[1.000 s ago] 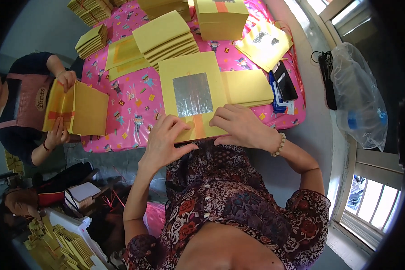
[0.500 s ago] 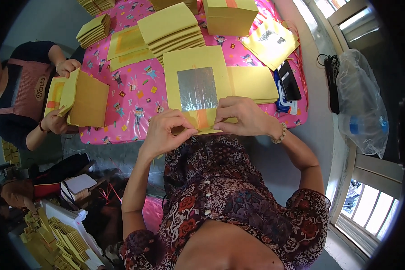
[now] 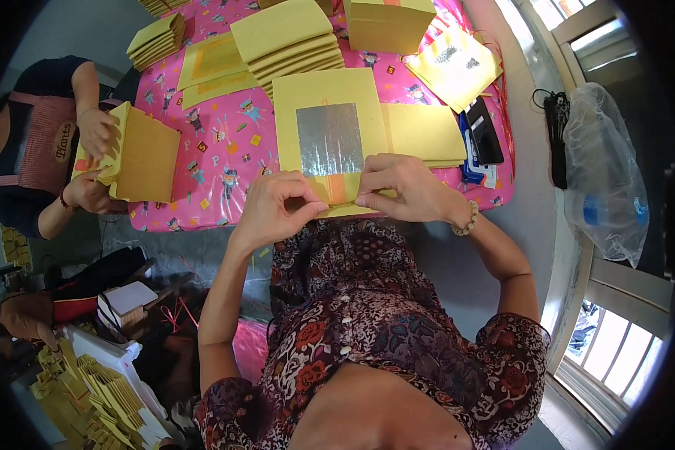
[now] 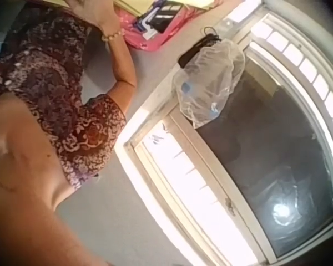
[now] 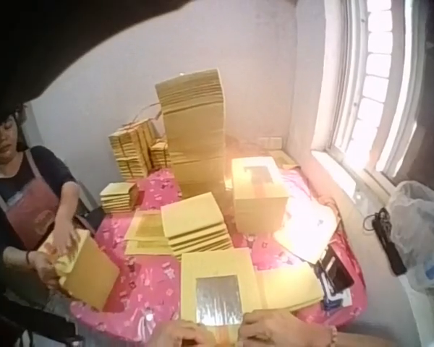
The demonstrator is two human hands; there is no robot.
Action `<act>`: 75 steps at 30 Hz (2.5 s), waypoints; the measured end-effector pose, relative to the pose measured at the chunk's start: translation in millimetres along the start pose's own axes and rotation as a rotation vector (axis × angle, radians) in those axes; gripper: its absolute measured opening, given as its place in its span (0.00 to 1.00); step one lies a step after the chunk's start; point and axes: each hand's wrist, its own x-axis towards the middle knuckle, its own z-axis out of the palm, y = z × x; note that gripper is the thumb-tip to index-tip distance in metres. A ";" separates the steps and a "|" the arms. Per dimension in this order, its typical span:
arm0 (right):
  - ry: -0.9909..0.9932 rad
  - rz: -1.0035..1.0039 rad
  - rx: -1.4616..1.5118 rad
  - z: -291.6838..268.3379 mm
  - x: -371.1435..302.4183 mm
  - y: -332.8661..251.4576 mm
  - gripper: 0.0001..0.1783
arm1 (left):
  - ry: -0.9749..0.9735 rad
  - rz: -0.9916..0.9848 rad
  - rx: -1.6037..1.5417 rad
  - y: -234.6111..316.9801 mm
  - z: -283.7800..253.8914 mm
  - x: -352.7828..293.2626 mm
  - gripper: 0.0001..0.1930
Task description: Tying ribbons around stacks of yellow paper for packaging.
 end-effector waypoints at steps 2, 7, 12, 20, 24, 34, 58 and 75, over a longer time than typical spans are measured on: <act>0.010 0.006 0.010 0.8 0.2 -0.5 0.09 | 0.001 -0.002 -0.013 1.3 -0.6 0.1 0.08; 0.023 -0.013 -0.005 1.9 0.0 0.3 0.10 | -0.006 -0.022 -0.032 3.4 -1.7 0.7 0.08; 0.013 0.002 -0.014 1.7 -0.4 -0.9 0.10 | 0.000 -0.017 -0.019 3.3 -1.7 0.6 0.08; 0.000 0.037 -0.016 1.5 -0.7 -2.4 0.08 | -0.013 -0.042 -0.020 1.8 -0.9 1.1 0.09; 0.007 0.040 -0.014 1.1 -1.1 -1.5 0.08 | -0.014 -0.039 -0.016 0.4 -1.0 2.5 0.09; 0.016 -0.232 -0.440 7.1 0.6 -7.5 0.13 | 0.001 -0.054 -0.055 3.7 -3.9 -0.5 0.08; 0.172 0.032 -0.385 -67.9 123.9 90.7 0.17 | 0.191 0.254 0.671 -12.2 23.5 61.1 0.40; 0.123 0.069 -0.331 -49.8 145.8 86.6 0.14 | 0.151 0.193 0.650 -13.9 26.0 62.9 0.39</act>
